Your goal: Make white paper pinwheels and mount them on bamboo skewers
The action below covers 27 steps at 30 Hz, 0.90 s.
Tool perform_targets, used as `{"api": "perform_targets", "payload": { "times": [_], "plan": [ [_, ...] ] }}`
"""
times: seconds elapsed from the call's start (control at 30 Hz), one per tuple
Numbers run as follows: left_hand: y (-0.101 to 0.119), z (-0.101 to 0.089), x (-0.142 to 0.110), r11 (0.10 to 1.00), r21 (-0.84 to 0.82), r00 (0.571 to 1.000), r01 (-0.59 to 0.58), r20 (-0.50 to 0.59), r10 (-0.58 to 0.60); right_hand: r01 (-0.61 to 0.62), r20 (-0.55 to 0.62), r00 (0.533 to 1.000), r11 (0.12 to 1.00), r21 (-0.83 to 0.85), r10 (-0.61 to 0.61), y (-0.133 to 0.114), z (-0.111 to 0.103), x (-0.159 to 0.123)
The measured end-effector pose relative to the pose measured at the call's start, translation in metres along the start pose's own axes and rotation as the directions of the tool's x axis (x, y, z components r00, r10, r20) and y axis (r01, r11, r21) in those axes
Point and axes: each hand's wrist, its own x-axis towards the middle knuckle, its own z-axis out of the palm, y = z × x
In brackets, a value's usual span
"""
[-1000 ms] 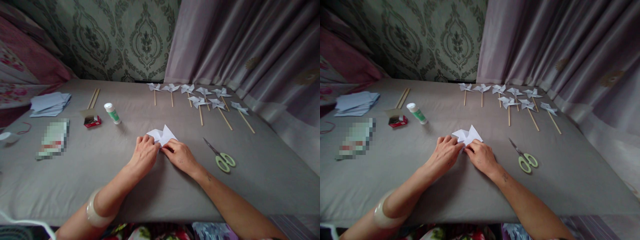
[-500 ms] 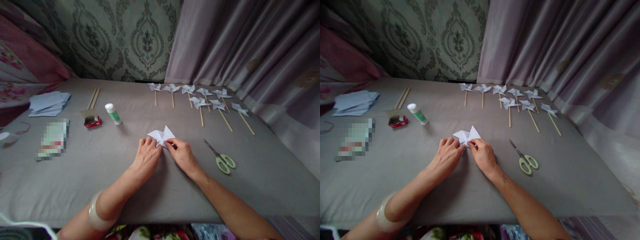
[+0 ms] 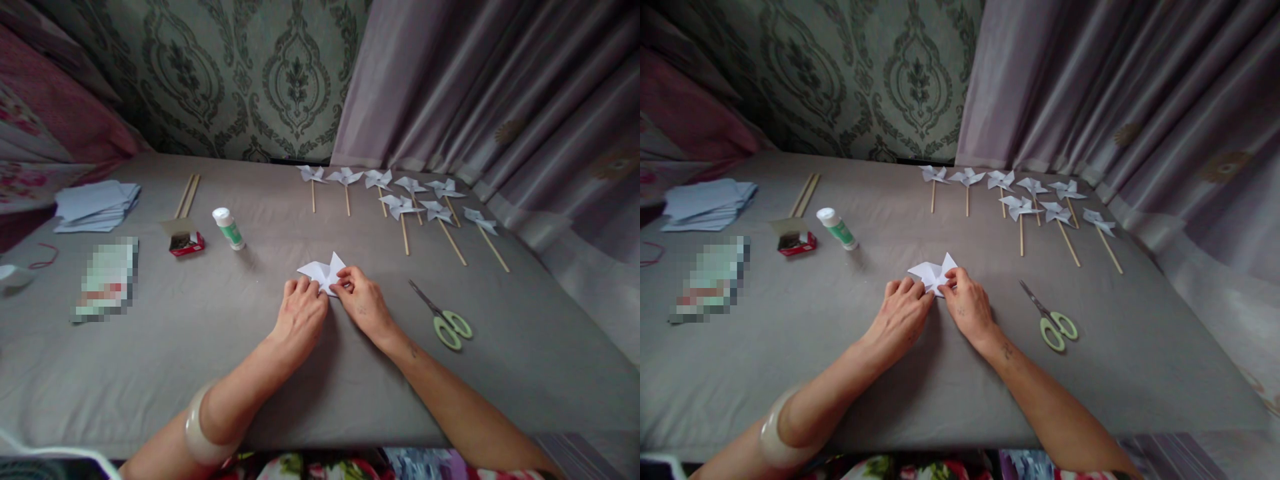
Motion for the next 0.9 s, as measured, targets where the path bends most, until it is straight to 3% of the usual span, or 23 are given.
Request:
{"api": "perform_targets", "payload": {
  "times": [0.5, 0.9],
  "plan": [
    [0.0, 0.006, 0.001, 1.0, 0.006, 1.0, 0.012, -0.012, -0.011, 0.081, 0.174, 0.984, 0.974, -0.212, -0.044, -0.005, -0.006, 0.014],
    [0.002, 0.0, 0.001, 0.999, -0.009, 0.999, 0.033, 0.027, -0.033, 0.093, 0.243, 0.969, 0.973, -0.21, -0.04, -0.009, -0.009, 0.017]
  ]
}}
